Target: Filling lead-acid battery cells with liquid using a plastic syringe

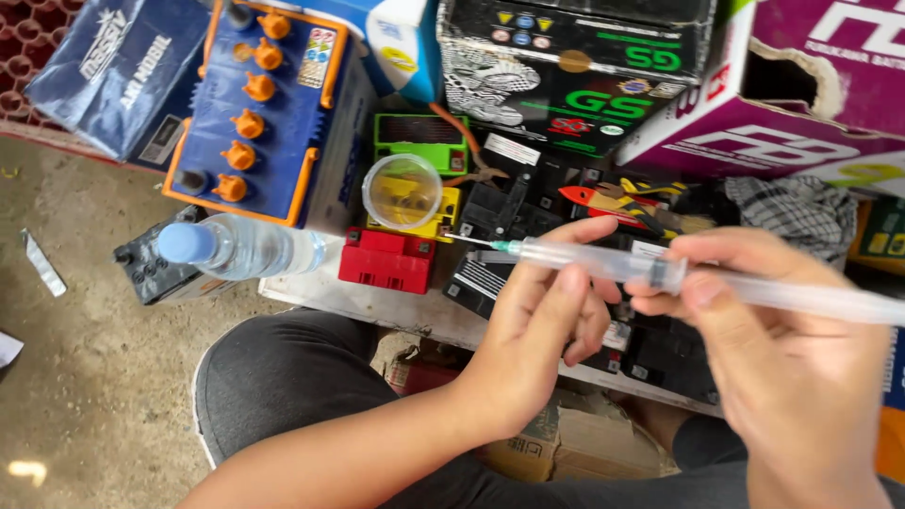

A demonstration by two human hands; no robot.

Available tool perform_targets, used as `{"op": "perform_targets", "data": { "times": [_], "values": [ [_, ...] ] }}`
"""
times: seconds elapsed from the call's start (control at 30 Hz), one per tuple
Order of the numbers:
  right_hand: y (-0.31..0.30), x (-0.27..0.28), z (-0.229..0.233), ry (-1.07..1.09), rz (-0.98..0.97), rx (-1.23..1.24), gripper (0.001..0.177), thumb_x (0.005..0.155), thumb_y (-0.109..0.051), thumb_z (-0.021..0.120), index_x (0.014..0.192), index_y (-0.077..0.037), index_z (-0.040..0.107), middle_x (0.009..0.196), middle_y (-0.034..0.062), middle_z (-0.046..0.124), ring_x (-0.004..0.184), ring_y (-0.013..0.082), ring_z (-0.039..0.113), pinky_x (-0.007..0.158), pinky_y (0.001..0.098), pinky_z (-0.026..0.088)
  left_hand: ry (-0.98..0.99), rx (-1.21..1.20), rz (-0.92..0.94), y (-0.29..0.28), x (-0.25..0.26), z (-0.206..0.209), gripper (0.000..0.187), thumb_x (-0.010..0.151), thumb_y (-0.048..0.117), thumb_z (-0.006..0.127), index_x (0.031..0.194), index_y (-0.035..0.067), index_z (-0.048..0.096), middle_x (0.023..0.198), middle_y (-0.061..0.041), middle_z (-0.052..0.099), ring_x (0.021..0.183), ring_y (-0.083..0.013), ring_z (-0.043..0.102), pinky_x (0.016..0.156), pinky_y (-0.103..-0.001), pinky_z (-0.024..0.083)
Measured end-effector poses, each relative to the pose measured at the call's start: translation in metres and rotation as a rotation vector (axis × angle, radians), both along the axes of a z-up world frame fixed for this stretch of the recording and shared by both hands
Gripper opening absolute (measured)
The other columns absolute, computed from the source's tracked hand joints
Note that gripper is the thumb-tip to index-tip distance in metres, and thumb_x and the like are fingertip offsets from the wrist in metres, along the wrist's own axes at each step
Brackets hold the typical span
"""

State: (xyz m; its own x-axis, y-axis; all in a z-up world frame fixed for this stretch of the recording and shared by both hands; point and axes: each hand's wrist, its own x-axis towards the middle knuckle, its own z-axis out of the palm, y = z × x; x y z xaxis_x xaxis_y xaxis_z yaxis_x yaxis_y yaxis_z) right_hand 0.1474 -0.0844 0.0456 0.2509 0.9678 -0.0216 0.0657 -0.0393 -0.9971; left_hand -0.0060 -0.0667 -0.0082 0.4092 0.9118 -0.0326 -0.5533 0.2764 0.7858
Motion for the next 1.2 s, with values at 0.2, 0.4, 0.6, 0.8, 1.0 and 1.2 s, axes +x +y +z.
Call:
{"op": "perform_targets", "data": {
  "times": [0.2,0.4,0.6,0.8,1.0,1.2],
  "values": [
    [0.000,-0.006,-0.018,0.091,0.175,-0.079,0.036,0.094,-0.003,0.055,0.126,0.014,0.057,0.113,0.0238,0.063,0.106,0.0375,0.076,0.084,0.0423,0.068,-0.100,-0.228,0.100,0.008,-0.009,-0.015,0.028,0.110,0.034,0.050,0.117,0.009,0.060,0.069,0.000,0.040,0.055,-0.0075,0.033,0.052,-0.023,0.029],
    [0.002,-0.005,-0.030,0.412,0.638,-0.190,0.108,0.082,-0.044,0.091,0.159,0.003,0.031,0.134,0.0206,0.064,0.122,0.0293,0.064,0.085,0.0403,0.052,-0.102,-0.330,0.123,0.018,-0.024,-0.011,0.033,0.108,0.040,0.045,0.091,0.012,0.049,0.061,-0.005,0.050,0.051,-0.0121,0.047,0.047,-0.023,0.029],
    [0.011,-0.013,-0.044,0.814,0.913,-0.055,0.128,0.108,-0.069,0.102,0.166,-0.005,0.008,0.153,0.0265,0.046,0.143,0.0398,0.048,0.096,0.0412,0.048,0.028,-0.376,0.215,0.021,-0.033,-0.007,0.033,0.103,0.042,0.052,0.081,0.018,0.044,0.070,0.004,0.038,0.061,-0.0065,0.037,0.050,-0.022,0.031],
    [0.011,-0.016,-0.052,0.855,0.885,-0.067,0.109,0.110,-0.069,0.087,0.164,-0.001,0.020,0.156,0.0254,0.045,0.143,0.0368,0.046,0.097,0.0418,0.045,0.051,-0.441,0.237,0.021,-0.032,-0.009,0.035,0.104,0.042,0.051,0.081,0.017,0.045,0.071,0.004,0.041,0.062,-0.0068,0.042,0.051,-0.022,0.035],
    [0.006,-0.022,-0.063,0.876,0.746,-0.060,0.111,0.094,-0.069,0.097,0.158,-0.001,0.037,0.149,0.0309,0.052,0.132,0.0401,0.055,0.090,0.0378,0.047,0.086,-0.443,0.247,0.021,-0.031,-0.014,0.036,0.104,0.044,0.050,0.081,0.018,0.042,0.067,0.004,0.041,0.057,-0.0054,0.040,0.051,-0.023,0.034],
    [0.003,-0.032,-0.060,0.912,0.640,-0.110,0.108,0.090,-0.066,0.100,0.154,0.000,0.043,0.142,0.0276,0.058,0.126,0.0353,0.059,0.111,0.0448,0.042,0.064,-0.474,0.275,0.020,-0.026,-0.022,0.038,0.105,0.044,0.051,0.082,0.015,0.042,0.064,0.000,0.043,0.051,-0.0107,0.045,0.039,-0.027,0.044]
  ]
}}
